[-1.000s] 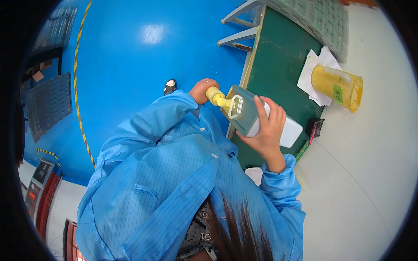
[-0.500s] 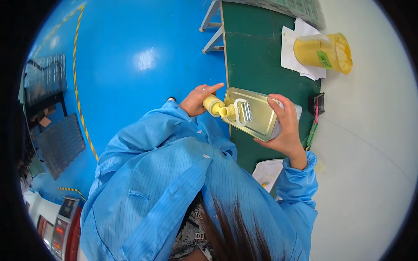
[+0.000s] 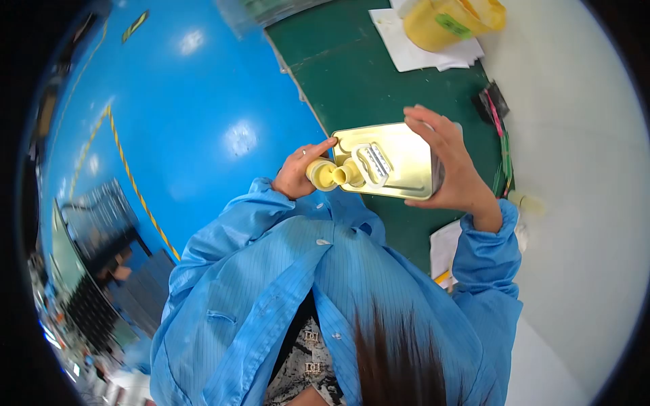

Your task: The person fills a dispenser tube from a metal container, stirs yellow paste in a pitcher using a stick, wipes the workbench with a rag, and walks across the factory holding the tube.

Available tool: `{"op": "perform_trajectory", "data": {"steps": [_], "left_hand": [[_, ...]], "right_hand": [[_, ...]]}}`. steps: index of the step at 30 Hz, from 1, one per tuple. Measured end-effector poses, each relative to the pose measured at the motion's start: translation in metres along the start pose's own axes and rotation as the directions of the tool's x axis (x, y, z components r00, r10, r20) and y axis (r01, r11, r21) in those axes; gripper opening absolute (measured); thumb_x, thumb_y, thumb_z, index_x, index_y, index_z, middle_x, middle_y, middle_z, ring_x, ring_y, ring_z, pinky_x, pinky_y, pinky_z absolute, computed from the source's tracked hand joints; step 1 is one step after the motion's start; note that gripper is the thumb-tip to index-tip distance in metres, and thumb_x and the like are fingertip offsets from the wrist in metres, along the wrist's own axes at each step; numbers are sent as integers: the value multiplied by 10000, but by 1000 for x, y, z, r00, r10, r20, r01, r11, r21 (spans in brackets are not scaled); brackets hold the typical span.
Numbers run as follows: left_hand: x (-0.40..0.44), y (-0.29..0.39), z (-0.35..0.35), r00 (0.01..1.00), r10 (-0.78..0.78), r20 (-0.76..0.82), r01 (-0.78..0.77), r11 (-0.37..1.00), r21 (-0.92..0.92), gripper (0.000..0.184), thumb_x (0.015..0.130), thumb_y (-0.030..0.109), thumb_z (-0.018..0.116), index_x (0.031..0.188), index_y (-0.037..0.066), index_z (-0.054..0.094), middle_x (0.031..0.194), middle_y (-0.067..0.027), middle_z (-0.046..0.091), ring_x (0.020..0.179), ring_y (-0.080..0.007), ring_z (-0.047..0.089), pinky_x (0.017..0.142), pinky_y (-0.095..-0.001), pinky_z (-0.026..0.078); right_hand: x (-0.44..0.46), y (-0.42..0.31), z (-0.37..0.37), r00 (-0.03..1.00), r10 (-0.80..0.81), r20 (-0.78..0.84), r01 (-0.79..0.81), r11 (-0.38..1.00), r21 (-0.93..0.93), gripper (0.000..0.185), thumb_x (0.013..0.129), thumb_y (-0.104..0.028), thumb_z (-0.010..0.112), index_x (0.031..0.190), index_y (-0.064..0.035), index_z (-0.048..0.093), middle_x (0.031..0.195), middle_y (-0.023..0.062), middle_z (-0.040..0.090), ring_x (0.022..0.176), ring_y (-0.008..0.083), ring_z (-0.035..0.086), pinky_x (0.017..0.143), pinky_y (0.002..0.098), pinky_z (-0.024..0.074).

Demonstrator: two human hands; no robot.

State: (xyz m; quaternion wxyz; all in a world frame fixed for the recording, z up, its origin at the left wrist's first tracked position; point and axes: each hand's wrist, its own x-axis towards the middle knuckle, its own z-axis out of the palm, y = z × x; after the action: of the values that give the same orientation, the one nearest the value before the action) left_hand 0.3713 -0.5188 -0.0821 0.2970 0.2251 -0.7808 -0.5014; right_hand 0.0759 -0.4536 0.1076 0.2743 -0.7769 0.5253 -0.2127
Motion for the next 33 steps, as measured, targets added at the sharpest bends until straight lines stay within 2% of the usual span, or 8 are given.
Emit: {"op": "perform_trajectory", "data": {"steps": [5, 7, 11, 14, 20, 25, 27, 33], "left_hand": [[-3, -20, 3, 995, -84, 57, 83, 996, 19, 826, 729, -12, 790, 1476, 71, 447, 1026, -131, 694, 902, -258, 694, 783, -364, 556], [-9, -26, 3, 996, -59, 67, 58, 998, 26, 890, 721, -53, 773, 1511, 61, 379, 1013, -121, 704, 872, -245, 705, 766, -334, 563], [-12, -25, -2, 993, -95, 72, 99, 993, -58, 894, 730, 17, 814, 1506, 26, 371, 995, -141, 693, 874, -272, 688, 785, -361, 546], [-6, -19, -3, 993, -69, 93, 74, 996, -47, 958, 732, -1, 802, 1537, 15, 284, 1026, -158, 698, 896, -270, 697, 802, -362, 550], [-6, -16, 1, 992, -79, 96, 81, 997, -19, 946, 736, -27, 778, 1531, -19, 265, 1090, -185, 697, 970, -282, 696, 856, -366, 539], [-16, -32, 5, 986, -144, 90, 142, 990, 24, 1065, 764, 123, 792, 1564, -38, 107, 1227, -182, 637, 1113, -276, 640, 964, -361, 480], [-20, -34, 9, 983, -171, 67, 179, 971, -156, 1094, 779, 167, 797, 1568, -35, 66, 1320, -216, 577, 1188, -305, 600, 995, -380, 466], [-18, -32, 7, 979, -167, 116, 187, 965, -186, 1169, 798, 266, 827, 1571, -26, 0, 1446, -280, 459, 1304, -361, 516, 1047, -424, 444]], "right_hand": [[-40, -17, 41, 860, 297, -415, -255, 954, 155, 1185, 651, -445, 891, 1555, -38, 242, 1621, 167, 230, 1501, 325, 218, 1202, 476, 183], [-76, -18, 89, 651, 447, -614, -309, 895, 323, 1055, 721, -404, 867, 1540, -60, 299, 1595, 133, 277, 1462, 283, 299, 1175, 441, 253], [-136, 0, 196, -65, 778, -625, -465, 530, 709, 486, 866, -289, 766, 1285, -94, 617, 1274, 56, 612, 1132, 183, 585, 965, 369, 455], [-187, 45, 218, -214, 820, -531, -530, 360, 768, 289, 889, -271, 738, 1104, -82, 705, 1016, 42, 709, 937, 168, 653, 845, 353, 505], [-259, 160, 144, -331, 667, -668, -804, 171, 569, 223, 885, -267, 701, 1010, -83, 719, 980, 145, 714, 900, 300, 689, 788, 410, 538], [-305, 243, 85, -277, 631, -725, -936, -7, 352, 203, 895, -234, 674, 1047, -101, 688, 1048, 147, 671, 1003, 362, 654, 856, 476, 531], [-314, 266, 74, -221, 578, -786, -971, -53, 233, 242, 900, -228, 672, 1110, -109, 669, 1089, 147, 660, 1032, 372, 641, 876, 479, 527], [-332, 309, 58, -254, 719, -646, -967, -180, 180, 268, 884, -198, 676, 1118, -76, 633, 1108, 120, 661, 1019, 349, 663, 863, 468, 548]]}}
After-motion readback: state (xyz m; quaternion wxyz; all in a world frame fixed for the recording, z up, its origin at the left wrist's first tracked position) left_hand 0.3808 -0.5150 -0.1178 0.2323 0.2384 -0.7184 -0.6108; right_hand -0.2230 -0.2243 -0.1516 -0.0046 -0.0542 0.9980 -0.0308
